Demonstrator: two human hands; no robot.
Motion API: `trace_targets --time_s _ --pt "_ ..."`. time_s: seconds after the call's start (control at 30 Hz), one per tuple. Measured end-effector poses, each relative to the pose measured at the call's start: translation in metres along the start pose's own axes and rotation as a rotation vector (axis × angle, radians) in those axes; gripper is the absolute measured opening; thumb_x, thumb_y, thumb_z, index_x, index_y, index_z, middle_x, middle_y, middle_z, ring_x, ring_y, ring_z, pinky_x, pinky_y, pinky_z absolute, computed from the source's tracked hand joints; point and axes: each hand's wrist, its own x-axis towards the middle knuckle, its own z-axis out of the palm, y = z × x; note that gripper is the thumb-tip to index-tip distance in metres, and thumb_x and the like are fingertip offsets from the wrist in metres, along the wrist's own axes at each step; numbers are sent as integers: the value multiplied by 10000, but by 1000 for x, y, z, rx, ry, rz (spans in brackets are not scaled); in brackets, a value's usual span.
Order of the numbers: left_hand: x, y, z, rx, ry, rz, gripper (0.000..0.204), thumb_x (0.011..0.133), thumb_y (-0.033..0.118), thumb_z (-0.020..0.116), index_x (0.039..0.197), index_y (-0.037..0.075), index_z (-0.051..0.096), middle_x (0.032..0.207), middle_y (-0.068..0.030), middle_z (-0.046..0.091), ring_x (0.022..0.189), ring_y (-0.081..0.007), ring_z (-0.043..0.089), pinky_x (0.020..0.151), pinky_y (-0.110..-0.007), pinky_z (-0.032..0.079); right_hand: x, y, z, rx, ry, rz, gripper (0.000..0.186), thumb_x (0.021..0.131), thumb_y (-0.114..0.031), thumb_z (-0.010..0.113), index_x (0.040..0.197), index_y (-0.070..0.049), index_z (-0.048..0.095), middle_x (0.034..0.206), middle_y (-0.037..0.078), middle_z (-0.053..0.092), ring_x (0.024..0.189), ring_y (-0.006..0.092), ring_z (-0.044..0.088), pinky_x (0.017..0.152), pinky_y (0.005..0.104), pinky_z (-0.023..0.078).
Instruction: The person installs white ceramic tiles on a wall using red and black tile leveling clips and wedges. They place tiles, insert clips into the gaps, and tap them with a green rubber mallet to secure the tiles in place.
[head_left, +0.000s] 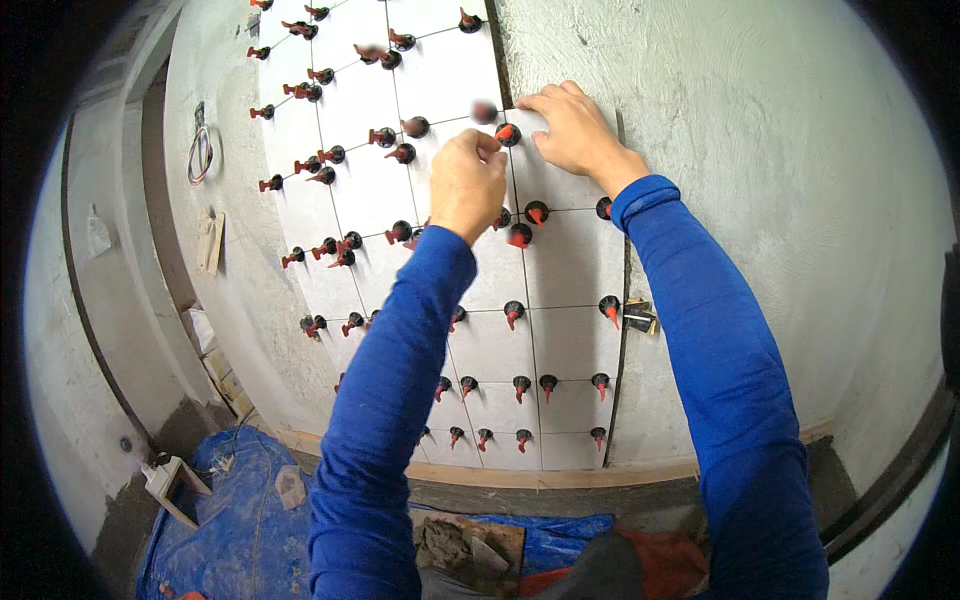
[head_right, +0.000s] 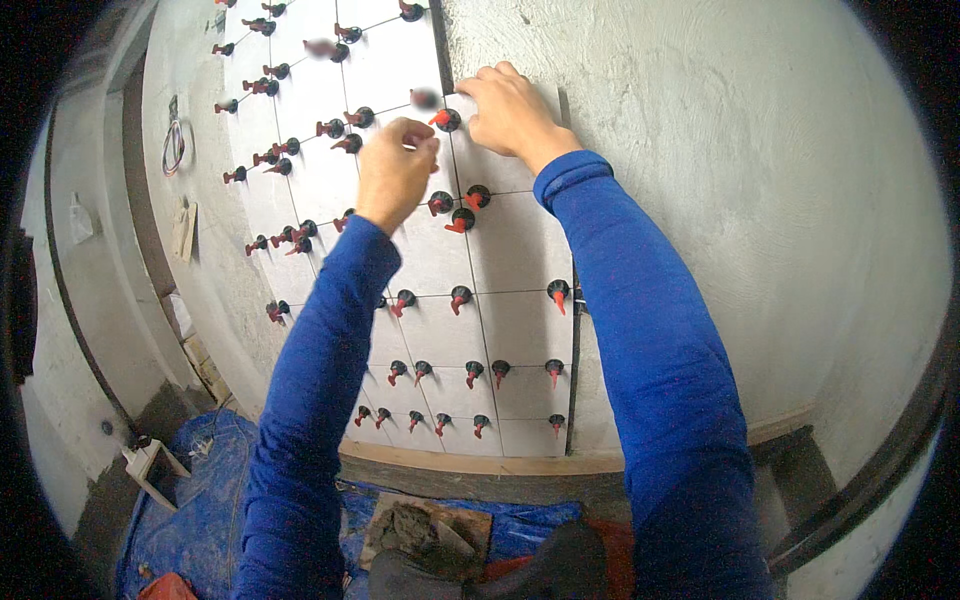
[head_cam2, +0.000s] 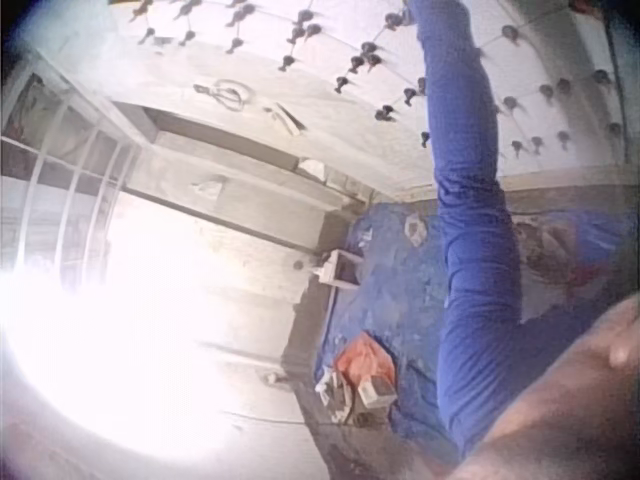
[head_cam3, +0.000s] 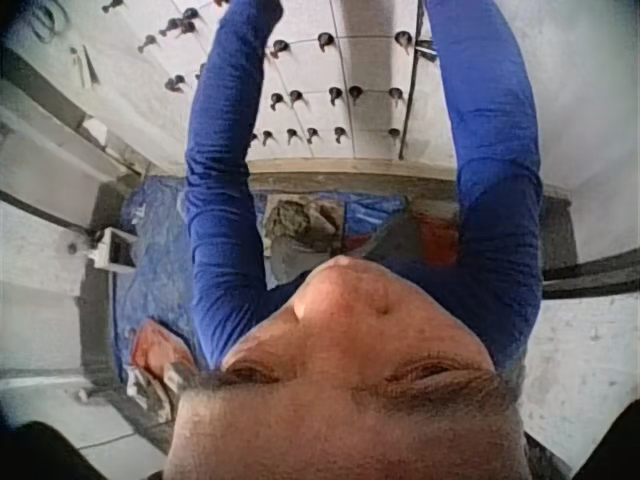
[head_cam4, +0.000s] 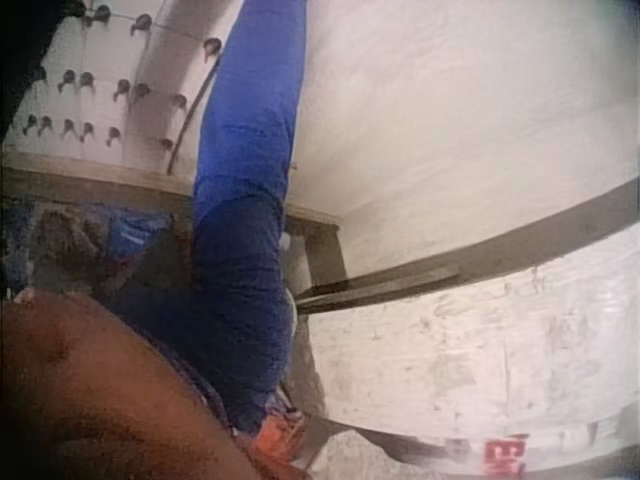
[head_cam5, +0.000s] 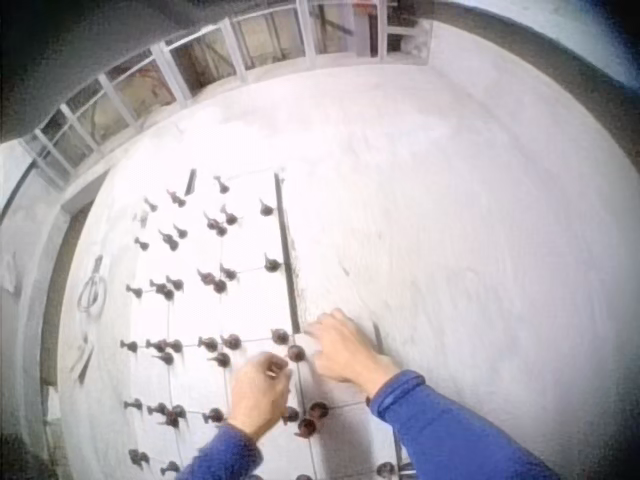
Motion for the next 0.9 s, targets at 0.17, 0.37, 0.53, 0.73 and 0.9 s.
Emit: trace_targets --time_s 0.17,0.37,0.53,0.73,0.9 --pt "3 -6 31 66 125 -92 287 872 117 751 1106 -37 691 929 -163 758 834 -272 754 770 -375 582 6 -12 -20 27 -179 61 443 844 -173 688 1285 -181 647 1178 164 689 1210 353 585 1043 461 496" --pt "0 -6 24 146 211 146 309 859 133 763 1132 3 703 1008 -187 741 890 -319 731 825 -421 568 7 -16 -17 -102 -185 1 447 819 -247 759 1253 -256 652 1156 150 657 1208 345 582 1019 472 505" --pt "15 -4 5 227 62 294 278 883 207 755 1079 9 751 976 -183 743 891 -323 727 813 -410 564 -1 -20 -3 -145 -60 51 503 792 -303 832 1262 -325 656 1178 99 635 1227 312 566 1033 467 477" --pt "25 6 -1 291 -4 333 193 903 200 721 987 32 769 975 -184 752 888 -373 728 826 -454 563 1 -17 0 -60 -170 128 490 852 -302 820 1316 -384 685 1299 86 606 1355 296 453 1140 536 334" --pt "29 9 -9 312 -67 364 187 905 190 726 1005 40 772 965 -177 755 875 -358 734 808 -439 570 1 -13 2 -96 -203 64 442 896 -294 774 1319 -391 691 1345 92 564 1370 302 423 1135 549 314"
